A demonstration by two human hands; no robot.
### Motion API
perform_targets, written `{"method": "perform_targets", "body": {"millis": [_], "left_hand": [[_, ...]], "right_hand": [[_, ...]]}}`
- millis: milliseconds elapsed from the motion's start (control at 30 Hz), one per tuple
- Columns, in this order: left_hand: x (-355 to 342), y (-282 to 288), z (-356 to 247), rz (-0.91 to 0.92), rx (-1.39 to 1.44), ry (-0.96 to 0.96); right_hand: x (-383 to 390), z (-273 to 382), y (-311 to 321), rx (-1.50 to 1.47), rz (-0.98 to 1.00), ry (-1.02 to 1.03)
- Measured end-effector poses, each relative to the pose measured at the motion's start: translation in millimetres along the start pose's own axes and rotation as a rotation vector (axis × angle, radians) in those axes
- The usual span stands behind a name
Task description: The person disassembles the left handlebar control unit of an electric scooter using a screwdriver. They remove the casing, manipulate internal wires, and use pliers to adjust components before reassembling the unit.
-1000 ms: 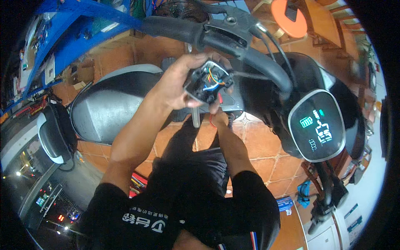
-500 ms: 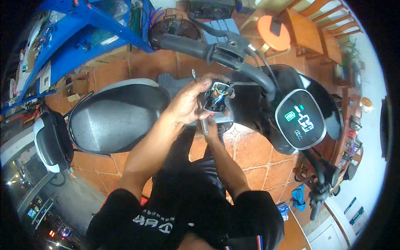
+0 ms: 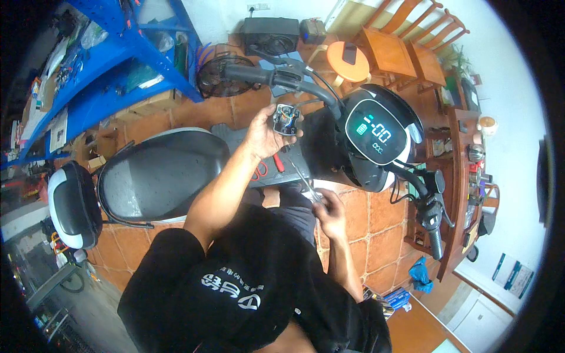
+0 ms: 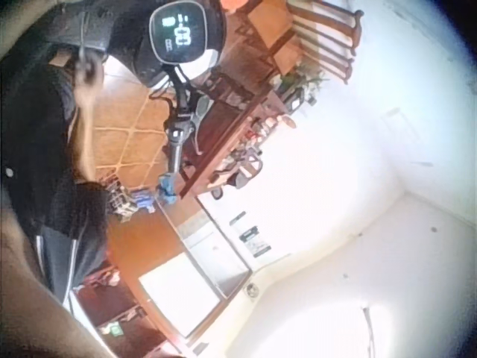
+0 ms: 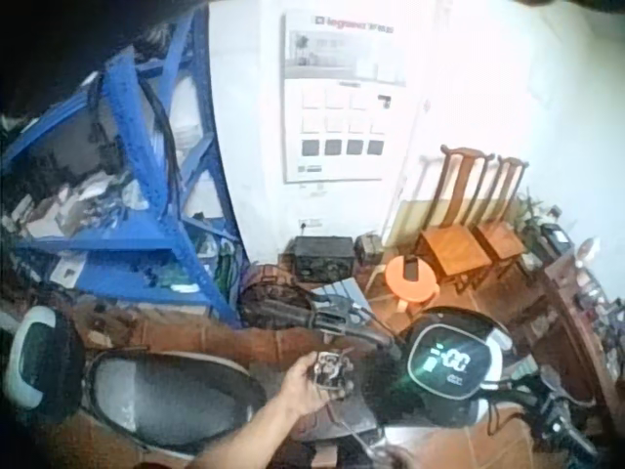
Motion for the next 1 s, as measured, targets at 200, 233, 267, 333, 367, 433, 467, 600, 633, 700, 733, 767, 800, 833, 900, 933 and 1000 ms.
{"method": "perform_targets", "body": {"millis": [200,233,267,333,367,433,467,600,633,700,733,767,800,833,900,933,1000], "left_hand": [[-0.1,0.5,0.3,-0.044,0.021,0.053],[1.1,-2.6,0.6,-0.043,0.019,0.056],[2.2,-6.9,-0.1,-0.043,0.014,0.058],[5.3,-11.3,0.6,-0.147,-0.063,0.018],[3.9,-9.6,2.0,-0.157,-0.091,0.009],[2.0,-15.3,4.6,-0.186,-0.184,-0.002],[2.3,-19.1,5.5,-0.202,-0.224,-0.012],[4.6,-25.6,1.2,-0.236,-0.348,-0.079],[3.4,-22.9,-0.4,-0.243,-0.376,-0.088],[-0.4,-19.1,-1.3,-0.239,-0.367,-0.113],[-0.8,-17.1,-1.4,-0.264,-0.369,-0.122],[-0.8,-16.0,-1.9,-0.291,-0.373,-0.133],[-1.3,-15.1,-2.1,-0.317,-0.377,-0.143],[-3.0,-14.6,-2.3,-0.342,-0.395,-0.185],[-5.6,-21.2,-3.8,-0.397,-0.429,-0.273],[-6.9,-19.0,-4.0,-0.384,-0.451,-0.307],[-9.1,-13.0,-5.0,-0.358,-0.499,-0.378]], "right_hand": [[50.6,13.3,38.4,-0.268,-0.299,0.38],[40.3,27.6,37.4,-0.1,-0.268,0.421],[25.2,43.0,36.1,0.066,-0.233,0.46],[-22.6,76.5,17.7,0.145,-0.157,0.517],[-44.6,87.1,11.2,0.019,-0.056,0.258],[-105.8,87.3,-2.8,-0.054,-0.068,0.164],[-132.4,94.2,-13.2,-0.13,-0.068,0.082],[-167.6,109.5,-35.0,-0.532,0.031,0.016],[-170.8,107.9,-35.5,-0.566,0.053,0.04],[-176.5,106.1,-39.1,-0.59,0.044,0.067],[-178.7,105.3,-40.0,-0.602,0.037,0.082],[-179.5,104.0,-39.8,-0.571,0.043,0.085],[-180.3,103.7,-41.0,-0.588,0.03,0.098],[-180.8,104.9,-43.0,-0.606,0.014,0.112],[-181.1,103.2,-43.8,-0.635,0.037,0.127],[-181.5,100.4,-40.8,-0.646,0.072,0.13],[-183.0,97.5,-38.5,-0.639,0.117,0.143]]}}
Point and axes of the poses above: each hand's wrist, its own x-axis away from the middle knuckle, its own y-axis out of the back of the hand, z = x × y, the point moved 2 cm from there along -x, towards the middle knuckle, and after that the axes turned 10 degrees about z, right-handed, at the moved point
